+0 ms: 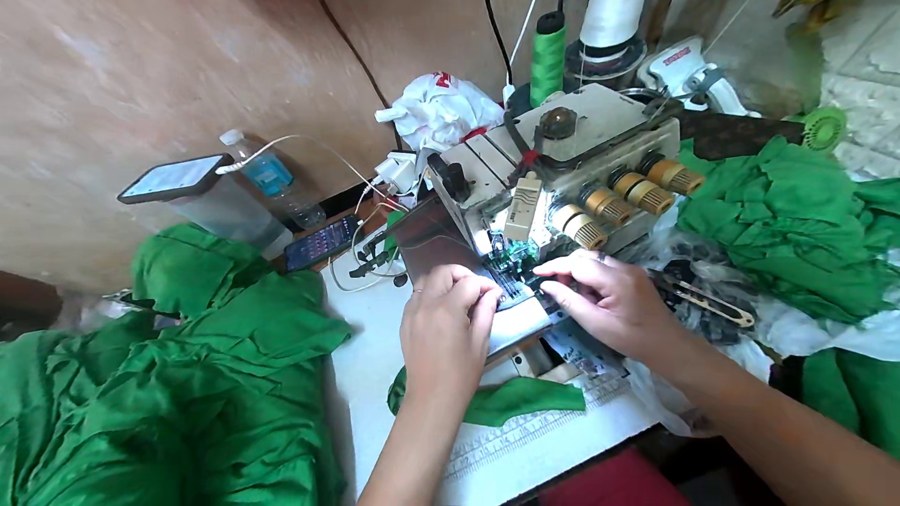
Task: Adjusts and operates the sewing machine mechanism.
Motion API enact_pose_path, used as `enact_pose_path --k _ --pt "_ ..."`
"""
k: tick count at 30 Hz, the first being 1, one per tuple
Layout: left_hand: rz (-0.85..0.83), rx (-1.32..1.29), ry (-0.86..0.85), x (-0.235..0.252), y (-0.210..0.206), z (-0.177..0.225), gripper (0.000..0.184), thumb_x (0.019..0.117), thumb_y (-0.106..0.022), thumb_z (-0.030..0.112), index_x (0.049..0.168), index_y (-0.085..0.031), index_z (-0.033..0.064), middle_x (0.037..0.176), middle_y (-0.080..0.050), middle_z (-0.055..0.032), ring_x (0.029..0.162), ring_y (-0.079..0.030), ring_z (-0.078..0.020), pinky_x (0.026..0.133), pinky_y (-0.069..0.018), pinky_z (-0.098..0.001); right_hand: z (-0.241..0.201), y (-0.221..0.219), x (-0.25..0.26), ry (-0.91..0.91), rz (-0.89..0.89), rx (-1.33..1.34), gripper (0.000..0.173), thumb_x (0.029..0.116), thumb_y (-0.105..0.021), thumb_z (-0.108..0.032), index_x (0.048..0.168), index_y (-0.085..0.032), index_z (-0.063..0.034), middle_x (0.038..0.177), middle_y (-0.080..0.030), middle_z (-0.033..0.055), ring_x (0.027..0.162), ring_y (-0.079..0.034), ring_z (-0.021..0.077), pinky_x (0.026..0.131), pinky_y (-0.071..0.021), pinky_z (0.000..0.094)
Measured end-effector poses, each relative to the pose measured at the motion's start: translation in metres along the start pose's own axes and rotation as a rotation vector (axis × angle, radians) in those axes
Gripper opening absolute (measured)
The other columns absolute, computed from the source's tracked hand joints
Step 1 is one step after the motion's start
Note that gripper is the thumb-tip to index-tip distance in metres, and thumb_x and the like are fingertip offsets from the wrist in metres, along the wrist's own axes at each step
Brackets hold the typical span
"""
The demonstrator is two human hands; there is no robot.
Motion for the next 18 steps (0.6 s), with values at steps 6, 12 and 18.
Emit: enact_pose_path --k 6,12,18 --pt "0.005 0.057 0.014 0.006 -0.006 -0.001 0.014 0.0917 -0.069 0.027 0.087 -0.08 0.0199 0.091 -0.07 -0.0002 0.09 -0.067 -0.0157 0.076 -0.0532 -0.0343 0.019 0.001 0.004 0.116 0.028 -0.08 0.023 0.0992 -0.062 -0.025 0.105 -0.08 -0.0119 0.09 -0.075 0.0043 0.073 -0.069 0.0109 0.065 -0.056 0.0286" --pt "-0.008 0.093 0.003 0.009 -0.009 0.002 0.014 0.0912 -0.07 0.027 0.086 -0.08 0.0198 0.089 -0.07 -0.0016 0.088 -0.068 -0.0185 0.073 -0.0534 -0.0371 0.025 -0.011 0.011 0.173 0.042 0.029 0.021 0.0979 -0.065 -0.024 0.103 -0.081 -0.0097 0.087 -0.076 0.0032 0.073 -0.067 0.0066 0.067 -0.0547 0.0239" --pt "-0.038 0.14 -0.016 0.014 -0.012 0.009 0.015 0.0914 -0.071 0.029 0.086 -0.082 0.0201 0.088 -0.071 -0.0028 0.089 -0.068 -0.022 0.074 -0.0535 -0.0408 0.024 -0.028 0.012 0.191 0.125 0.113 0.016 0.0934 -0.07 -0.017 0.098 -0.082 -0.0065 0.09 -0.078 0.0049 0.081 -0.071 0.006 0.075 -0.0563 0.0206"
Point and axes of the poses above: each hand's wrist, its own x-axis towards the middle knuckle, its own y-axis out of the back of the hand, z = x × y, the point moved 2 cm from there along x, towards the middle knuckle
